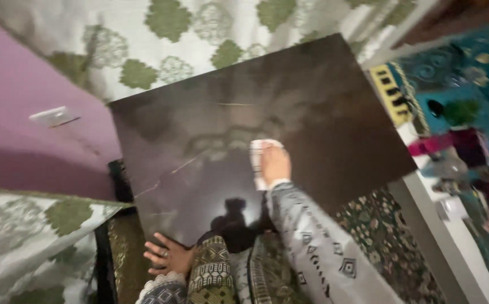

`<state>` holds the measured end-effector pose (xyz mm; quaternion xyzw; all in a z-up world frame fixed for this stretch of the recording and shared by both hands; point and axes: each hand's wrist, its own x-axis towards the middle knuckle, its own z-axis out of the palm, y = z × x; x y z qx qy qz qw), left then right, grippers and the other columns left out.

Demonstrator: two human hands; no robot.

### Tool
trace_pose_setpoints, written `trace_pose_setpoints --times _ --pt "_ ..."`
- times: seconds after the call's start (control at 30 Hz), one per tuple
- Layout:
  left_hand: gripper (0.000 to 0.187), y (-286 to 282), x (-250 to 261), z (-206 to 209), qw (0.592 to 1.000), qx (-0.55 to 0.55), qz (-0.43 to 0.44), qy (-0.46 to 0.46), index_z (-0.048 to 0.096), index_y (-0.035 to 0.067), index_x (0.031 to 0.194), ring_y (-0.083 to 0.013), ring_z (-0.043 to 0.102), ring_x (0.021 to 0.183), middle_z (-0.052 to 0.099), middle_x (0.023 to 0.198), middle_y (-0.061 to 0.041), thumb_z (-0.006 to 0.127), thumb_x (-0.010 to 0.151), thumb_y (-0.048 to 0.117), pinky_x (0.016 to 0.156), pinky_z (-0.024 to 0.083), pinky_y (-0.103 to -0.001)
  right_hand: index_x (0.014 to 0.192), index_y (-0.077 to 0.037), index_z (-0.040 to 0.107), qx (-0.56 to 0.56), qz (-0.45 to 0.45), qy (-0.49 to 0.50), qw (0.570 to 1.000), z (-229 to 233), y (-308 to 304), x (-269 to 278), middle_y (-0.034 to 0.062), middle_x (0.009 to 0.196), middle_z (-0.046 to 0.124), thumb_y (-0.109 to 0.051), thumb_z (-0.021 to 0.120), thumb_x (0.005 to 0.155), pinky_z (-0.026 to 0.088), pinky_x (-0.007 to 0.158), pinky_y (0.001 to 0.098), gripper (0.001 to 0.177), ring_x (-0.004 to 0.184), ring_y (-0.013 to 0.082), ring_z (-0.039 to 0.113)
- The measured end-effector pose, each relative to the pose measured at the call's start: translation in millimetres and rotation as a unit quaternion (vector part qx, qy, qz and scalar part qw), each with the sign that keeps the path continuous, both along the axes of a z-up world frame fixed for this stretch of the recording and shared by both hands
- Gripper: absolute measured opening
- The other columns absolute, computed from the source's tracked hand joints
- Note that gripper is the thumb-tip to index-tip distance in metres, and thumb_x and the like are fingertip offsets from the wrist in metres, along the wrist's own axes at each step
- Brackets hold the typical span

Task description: Wiping a dark wooden table with a cloth and cleaning the drawer area.

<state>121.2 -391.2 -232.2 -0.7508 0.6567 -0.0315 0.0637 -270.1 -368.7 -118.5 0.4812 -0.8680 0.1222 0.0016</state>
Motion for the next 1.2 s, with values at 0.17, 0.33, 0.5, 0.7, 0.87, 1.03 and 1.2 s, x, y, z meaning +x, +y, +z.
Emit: trace_pose_setpoints --times 0.17,0.33,0.5,0.7,0.87,1.03,1.2 --pt "0.167 -20.9 21.1 -30.3 0.989 0.045 -0.005 0.144 0.001 0.024 0.168 -0.0454 -0.008 0.157 -0.008 0.175 -0.019 0.073 0.032 0.089 0.113 0.01 -0.081 0.145 -0.002 0.05 -0.108 -0.121 0.122 0.979 -12.9 114.9 -51.6 0.024 0.137 0.057 -0.022 0.05 0.09 0.039 0.105 0.0527 0.059 0.128 0.0394 0.051" --pt "0.168 -43.7 30.5 -5.8 0.986 0.069 -0.033 0.148 0.001 0.018 0.169 -0.0512 -0.008 0.156 -0.007 0.173 -0.025 0.069 0.035 0.095 0.112 0.01 -0.082 0.137 0.007 0.052 -0.1 -0.101 0.097 0.985 -49.7 70.4 17.4 0.0239 0.136 0.059 -0.016 0.048 0.093 0.035 0.117 0.049 0.049 0.132 0.0387 0.052" --pt "0.171 -55.3 54.6 -40.7 0.987 0.023 -0.071 0.14 0.002 0.016 0.171 -0.0525 -0.007 0.157 -0.007 0.173 -0.027 0.067 0.037 0.1 0.118 0.011 -0.079 0.134 0.003 0.061 -0.152 0.114 0.001 0.982 20.0 38.0 136.3 0.0215 0.132 0.063 -0.018 0.054 0.09 0.036 0.116 0.0498 0.049 0.128 0.0354 0.055" --pt "0.177 -78.9 55.0 -15.3 0.982 0.122 -0.008 0.147 -0.006 0.015 0.167 -0.0527 -0.014 0.153 -0.015 0.17 -0.029 0.071 0.028 0.094 0.119 0.006 -0.075 0.128 -0.006 0.067 -0.23 0.16 0.003 0.96 32.3 64.6 111.4 0.0161 0.13 0.067 -0.018 0.057 0.087 0.04 0.111 0.0475 0.044 0.125 0.0323 0.059" --pt "0.175 -81.8 51.8 0.3 0.976 0.163 0.023 0.146 -0.012 0.015 0.165 -0.0515 -0.02 0.153 -0.02 0.168 -0.026 0.073 0.033 0.093 0.116 0.003 -0.076 0.121 -0.005 0.066 -0.083 -0.093 0.022 0.992 -38.1 103.6 4.1 0.0153 0.117 0.067 -0.011 0.051 0.089 0.049 0.097 0.0471 0.035 0.112 0.0353 0.062" --pt "0.171 -63.4 44.5 22.7 0.972 0.17 0.022 0.159 -0.013 0.017 0.166 -0.0492 -0.02 0.154 -0.021 0.169 -0.023 0.072 0.037 0.093 0.115 0.001 -0.078 0.138 -0.005 0.055 -0.109 -0.164 0.058 0.979 -19.6 150.8 -50.9 0.0175 0.14 0.057 -0.02 0.049 0.1 0.035 0.115 0.0489 0.042 0.134 0.0357 0.051" --pt "0.172 -63.4 44.0 20.4 0.972 0.162 0.024 0.169 -0.013 0.019 0.165 -0.0485 -0.02 0.154 -0.021 0.169 -0.021 0.074 0.035 0.092 0.114 0.001 -0.078 0.15 0.008 0.043 -0.047 -0.117 0.088 0.988 -63.0 91.6 23.4 0.0255 0.155 0.044 -0.013 0.046 0.097 0.03 0.124 0.048 0.057 0.147 0.0374 0.041"
